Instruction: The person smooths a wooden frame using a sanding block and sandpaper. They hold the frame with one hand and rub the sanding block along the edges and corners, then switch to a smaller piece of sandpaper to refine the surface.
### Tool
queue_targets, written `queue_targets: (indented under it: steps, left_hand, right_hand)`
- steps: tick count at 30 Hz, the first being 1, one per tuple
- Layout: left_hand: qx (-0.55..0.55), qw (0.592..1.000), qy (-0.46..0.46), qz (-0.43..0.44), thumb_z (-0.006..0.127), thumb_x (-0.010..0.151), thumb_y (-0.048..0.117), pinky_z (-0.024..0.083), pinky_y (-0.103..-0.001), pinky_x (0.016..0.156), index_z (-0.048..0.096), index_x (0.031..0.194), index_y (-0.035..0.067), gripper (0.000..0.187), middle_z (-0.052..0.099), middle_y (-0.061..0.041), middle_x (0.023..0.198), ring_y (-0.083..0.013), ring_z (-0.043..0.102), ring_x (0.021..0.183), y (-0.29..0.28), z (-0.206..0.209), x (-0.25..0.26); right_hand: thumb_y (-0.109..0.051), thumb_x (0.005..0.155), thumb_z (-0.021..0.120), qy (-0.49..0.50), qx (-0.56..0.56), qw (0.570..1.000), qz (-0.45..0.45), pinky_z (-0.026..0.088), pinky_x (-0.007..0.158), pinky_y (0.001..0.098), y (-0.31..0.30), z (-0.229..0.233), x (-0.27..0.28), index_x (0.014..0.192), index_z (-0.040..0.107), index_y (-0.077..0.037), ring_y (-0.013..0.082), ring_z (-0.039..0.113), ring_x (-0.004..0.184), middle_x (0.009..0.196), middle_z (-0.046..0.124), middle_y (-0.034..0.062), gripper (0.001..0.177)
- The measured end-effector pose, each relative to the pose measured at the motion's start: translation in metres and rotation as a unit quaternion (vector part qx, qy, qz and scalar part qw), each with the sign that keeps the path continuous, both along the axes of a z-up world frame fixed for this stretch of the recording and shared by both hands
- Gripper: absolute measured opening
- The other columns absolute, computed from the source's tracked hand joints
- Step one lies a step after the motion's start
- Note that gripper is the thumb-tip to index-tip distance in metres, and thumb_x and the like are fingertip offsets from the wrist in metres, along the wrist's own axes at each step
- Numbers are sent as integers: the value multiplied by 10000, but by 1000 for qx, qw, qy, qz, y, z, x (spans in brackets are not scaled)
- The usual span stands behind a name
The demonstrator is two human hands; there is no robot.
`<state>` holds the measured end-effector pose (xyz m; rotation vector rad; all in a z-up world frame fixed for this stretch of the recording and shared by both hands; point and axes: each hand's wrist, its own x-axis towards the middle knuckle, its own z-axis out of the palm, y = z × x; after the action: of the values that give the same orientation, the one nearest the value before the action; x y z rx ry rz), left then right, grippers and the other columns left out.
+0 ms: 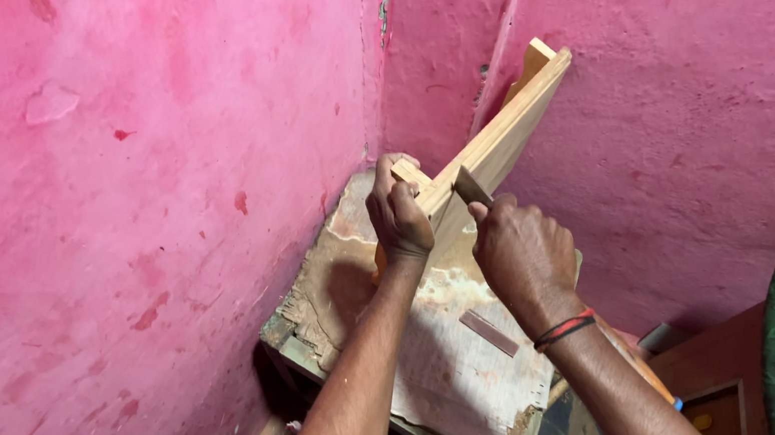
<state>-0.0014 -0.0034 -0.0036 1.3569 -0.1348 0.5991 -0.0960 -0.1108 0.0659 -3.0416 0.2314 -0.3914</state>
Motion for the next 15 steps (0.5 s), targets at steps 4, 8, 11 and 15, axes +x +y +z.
queue_targets:
  steps: [4, 8, 11, 15]
  left_hand:
    - [5, 999, -32, 17, 381, 834, 188, 516, -453, 721, 599, 973, 14, 312, 667, -182, 803, -330, 666, 745, -2, 0, -1]
    - [5, 1000, -17, 16, 390, 828, 194, 516, -457, 720, 607, 969, 18, 312, 674, -181, 800, -338, 669, 742, 0, -1, -2]
    - [7, 1000, -19, 19, 393, 827, 193, 512, -453, 715, 609, 967, 15, 313, 668, -182, 796, -339, 660, 733, 0, 2, 1]
    - [-1, 999, -38, 6, 395, 826, 187, 515, -453, 729, 611, 972, 8, 317, 661, -184, 807, -328, 664, 756, -1, 1, -2]
  right_hand:
    - [-391, 1080, 461, -40, -2, 999, 17, 542, 438, 460, 8, 1, -12, 870, 649, -11, 314, 694, 493, 586, 670, 172, 472]
    - [-413, 1063, 476, -17, 17, 1000, 11, 566, 482, 487, 21, 4, -23, 879, 629, -4, 354, 718, 554, 609, 673, 190, 474]
    - [-418, 1054, 483, -21, 3, 1000, 20, 570, 492, 498, 23, 6, -29, 888, 632, 0, 370, 723, 569, 622, 670, 198, 474]
    - [-436, 1031, 498, -54, 11, 998, 30, 558, 525, 515, 13, 8, -31, 903, 699, -40, 385, 710, 586, 606, 668, 197, 463]
